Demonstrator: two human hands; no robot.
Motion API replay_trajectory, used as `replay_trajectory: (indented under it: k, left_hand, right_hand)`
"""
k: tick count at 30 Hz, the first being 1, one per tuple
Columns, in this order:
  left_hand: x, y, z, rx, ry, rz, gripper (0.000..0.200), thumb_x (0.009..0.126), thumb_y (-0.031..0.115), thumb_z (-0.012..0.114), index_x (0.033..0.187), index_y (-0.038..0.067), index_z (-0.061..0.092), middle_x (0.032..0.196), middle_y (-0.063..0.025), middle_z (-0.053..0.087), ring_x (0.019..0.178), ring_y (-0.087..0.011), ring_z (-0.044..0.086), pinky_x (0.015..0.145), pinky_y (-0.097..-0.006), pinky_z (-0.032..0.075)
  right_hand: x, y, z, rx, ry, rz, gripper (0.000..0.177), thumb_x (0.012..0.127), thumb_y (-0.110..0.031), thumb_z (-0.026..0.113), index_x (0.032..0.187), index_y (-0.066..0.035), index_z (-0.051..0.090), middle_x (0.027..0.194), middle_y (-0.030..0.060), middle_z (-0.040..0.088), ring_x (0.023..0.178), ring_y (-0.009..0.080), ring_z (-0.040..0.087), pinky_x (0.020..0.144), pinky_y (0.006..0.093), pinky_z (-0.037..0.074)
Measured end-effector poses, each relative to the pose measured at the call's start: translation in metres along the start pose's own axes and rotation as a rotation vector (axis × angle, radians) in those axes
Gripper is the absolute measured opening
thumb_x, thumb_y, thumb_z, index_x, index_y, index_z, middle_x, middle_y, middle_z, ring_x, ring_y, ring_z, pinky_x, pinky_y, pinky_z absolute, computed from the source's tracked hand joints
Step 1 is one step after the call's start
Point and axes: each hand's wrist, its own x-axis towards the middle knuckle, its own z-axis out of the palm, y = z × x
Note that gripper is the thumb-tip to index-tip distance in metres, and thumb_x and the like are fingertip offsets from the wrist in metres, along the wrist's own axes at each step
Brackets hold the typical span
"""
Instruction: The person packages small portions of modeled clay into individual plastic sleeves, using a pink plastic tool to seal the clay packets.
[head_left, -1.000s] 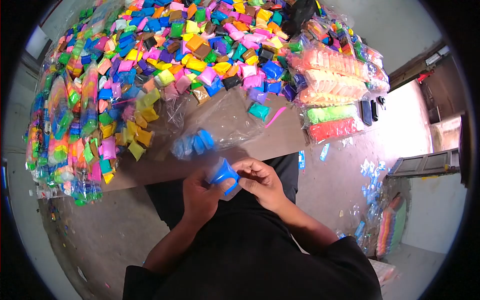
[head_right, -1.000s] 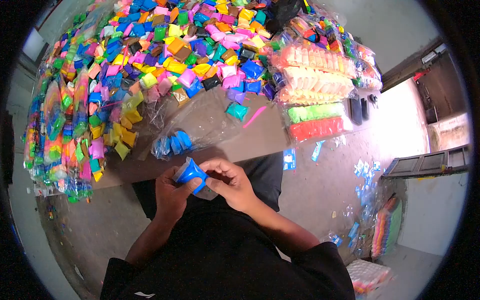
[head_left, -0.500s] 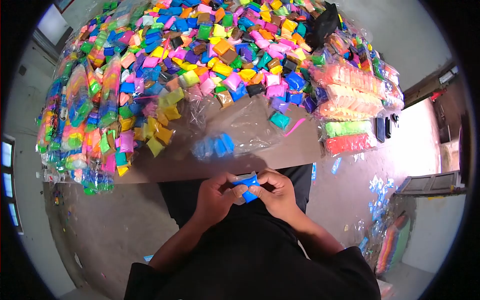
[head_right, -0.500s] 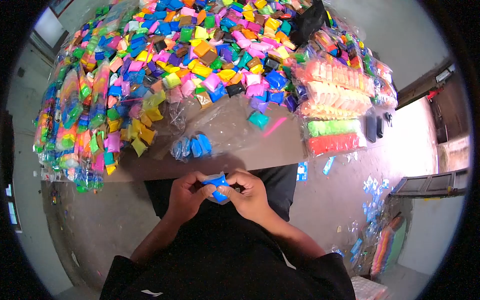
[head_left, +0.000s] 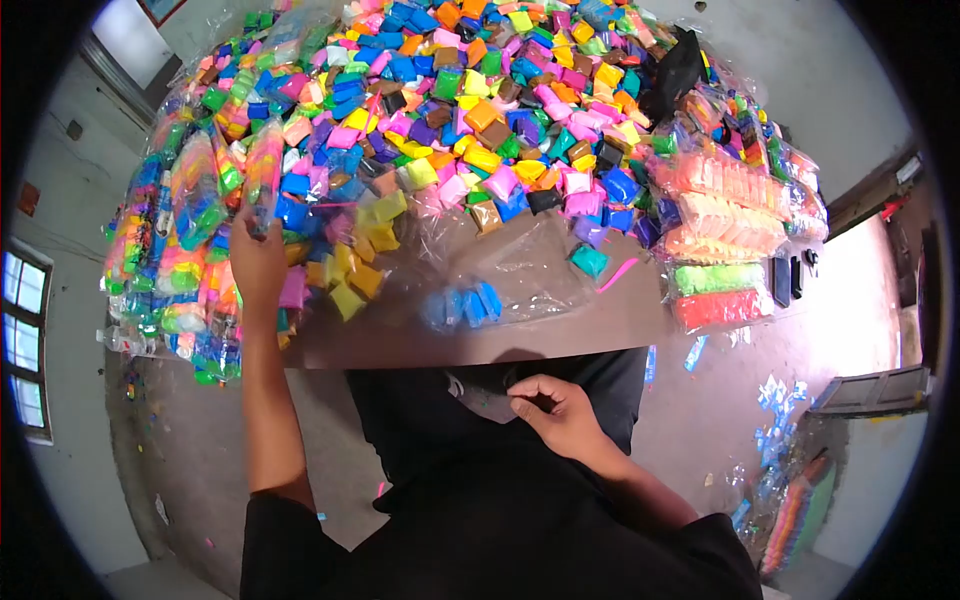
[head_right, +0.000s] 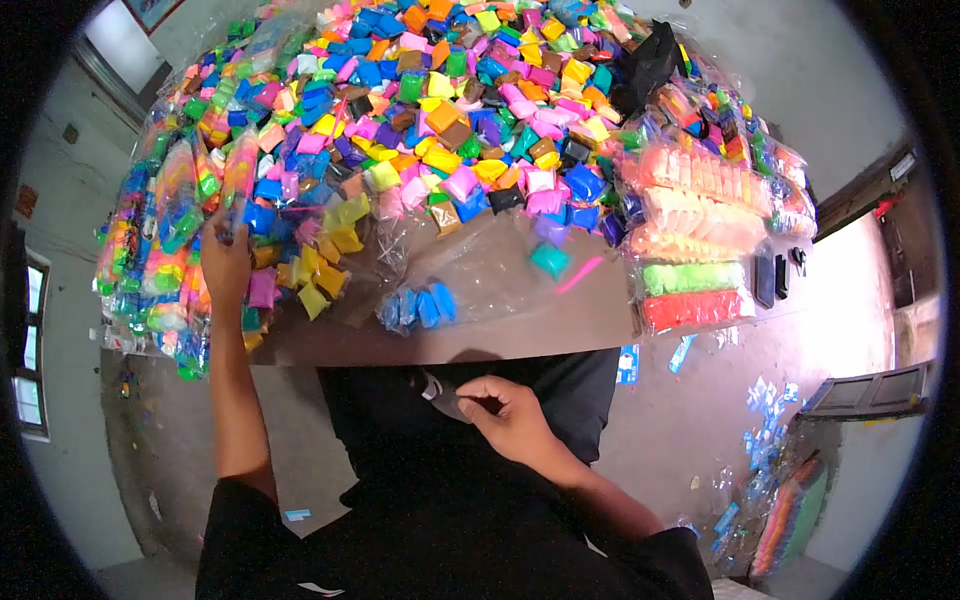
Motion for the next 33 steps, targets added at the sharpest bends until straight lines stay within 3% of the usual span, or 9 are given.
replay_trajectory:
  k: [1, 2, 3, 4, 11, 14, 19, 31, 33]
  left_hand:
    - [0.012, -0.003, 0.008, 0.304, 0.244, 0.400, 0.021, 0.095, 0.016, 0.064, 0.108, 0.000, 0.070, 0.080, -0.0131, 0.067, 0.079, -0.0295, 0.067, 0.075, -0.0399, 0.053]
    - [0.019, -0.005, 0.017, 0.302, 0.247, 0.408, 0.021, 0.095, 0.016, 0.064, 0.108, 0.000, 0.070, 0.080, -0.0131, 0.067, 0.079, -0.0295, 0.067, 0.075, -0.0399, 0.053]
    - [0.026, -0.006, 0.025, 0.134, 0.090, 0.264, 0.022, 0.095, 0.015, 0.063, 0.110, 0.001, 0.070, 0.086, -0.0166, 0.068, 0.085, -0.0346, 0.068, 0.080, -0.0432, 0.054]
    - [0.032, -0.008, 0.035, -0.033, -0.070, 0.118, 0.023, 0.095, 0.013, 0.061, 0.112, 0.001, 0.070, 0.093, -0.0202, 0.070, 0.090, -0.0398, 0.068, 0.086, -0.0465, 0.054]
    - [0.072, -0.068, 0.142, 0.124, -0.419, 0.103, 0.028, 0.095, 0.020, 0.059, 0.114, 0.004, 0.071, 0.112, -0.0230, 0.071, 0.100, -0.0395, 0.069, 0.089, -0.0463, 0.053]
    - [0.082, -0.069, 0.159, 0.199, -0.390, 0.102, 0.029, 0.094, 0.025, 0.060, 0.111, 0.006, 0.072, 0.107, -0.0230, 0.071, 0.096, -0.0397, 0.069, 0.086, -0.0462, 0.054]
    - [0.082, -0.030, 0.147, 0.211, -0.773, 0.001, 0.033, 0.085, 0.033, 0.074, 0.104, 0.007, 0.074, 0.106, -0.0198, 0.072, 0.096, -0.0384, 0.070, 0.084, -0.0476, 0.054]
    - [0.066, -0.013, 0.151, 0.309, -0.226, 0.282, 0.036, 0.085, 0.032, 0.073, 0.102, 0.000, 0.069, 0.099, -0.0190, 0.071, 0.095, -0.0354, 0.070, 0.079, -0.0439, 0.057]
    - [0.090, -0.031, 0.137, -0.339, -0.386, -0.320, 0.029, 0.092, 0.026, 0.069, 0.103, -0.001, 0.068, 0.104, -0.0117, 0.072, 0.095, -0.0267, 0.071, 0.076, -0.0378, 0.057]
  right_hand:
    - [-0.001, 0.000, 0.002, 0.004, 0.004, -0.009, 0.012, 0.094, -0.004, 0.070, 0.105, 0.002, 0.069, 0.095, 0.0061, 0.072, 0.084, 0.0099, 0.066, 0.076, 0.0261, 0.051]
    - [-0.003, 0.001, 0.004, -0.016, -0.007, -0.033, 0.011, 0.095, -0.002, 0.069, 0.105, 0.002, 0.069, 0.093, 0.0027, 0.069, 0.083, 0.0069, 0.061, 0.074, 0.0236, 0.049]
    - [-0.004, 0.002, 0.006, -0.037, -0.019, -0.056, 0.010, 0.095, -0.001, 0.069, 0.105, 0.002, 0.069, 0.091, -0.0008, 0.066, 0.082, 0.0040, 0.057, 0.073, 0.0210, 0.047]
    - [-0.005, 0.003, 0.008, -0.044, -0.001, -0.028, 0.011, 0.092, -0.004, 0.071, 0.101, 0.001, 0.070, 0.091, 0.0110, 0.072, 0.084, 0.0159, 0.070, 0.077, 0.0283, 0.052]
    - [-0.012, -0.002, 0.015, -0.164, -0.031, -0.110, 0.011, 0.093, -0.005, 0.071, 0.103, -0.002, 0.071, 0.092, 0.0096, 0.073, 0.084, 0.0143, 0.069, 0.070, 0.0285, 0.051]
    - [-0.020, 0.001, 0.013, -0.138, -0.021, -0.062, 0.012, 0.093, -0.006, 0.071, 0.104, -0.003, 0.071, 0.093, 0.0092, 0.073, 0.082, 0.0128, 0.068, 0.068, 0.0277, 0.051]
    - [-0.023, 0.013, 0.011, -0.100, 0.002, -0.003, 0.010, 0.094, -0.005, 0.070, 0.103, 0.000, 0.071, 0.091, 0.0093, 0.072, 0.086, 0.0133, 0.067, 0.078, 0.0280, 0.052]
    - [-0.025, 0.018, 0.010, -0.146, -0.036, -0.044, 0.013, 0.094, -0.007, 0.070, 0.106, -0.004, 0.072, 0.095, 0.0092, 0.073, 0.081, 0.0122, 0.066, 0.068, 0.0273, 0.051]
    - [-0.024, 0.020, 0.008, -0.126, -0.026, -0.060, 0.013, 0.094, -0.007, 0.070, 0.106, -0.003, 0.071, 0.094, 0.0091, 0.073, 0.081, 0.0121, 0.067, 0.069, 0.0272, 0.052]
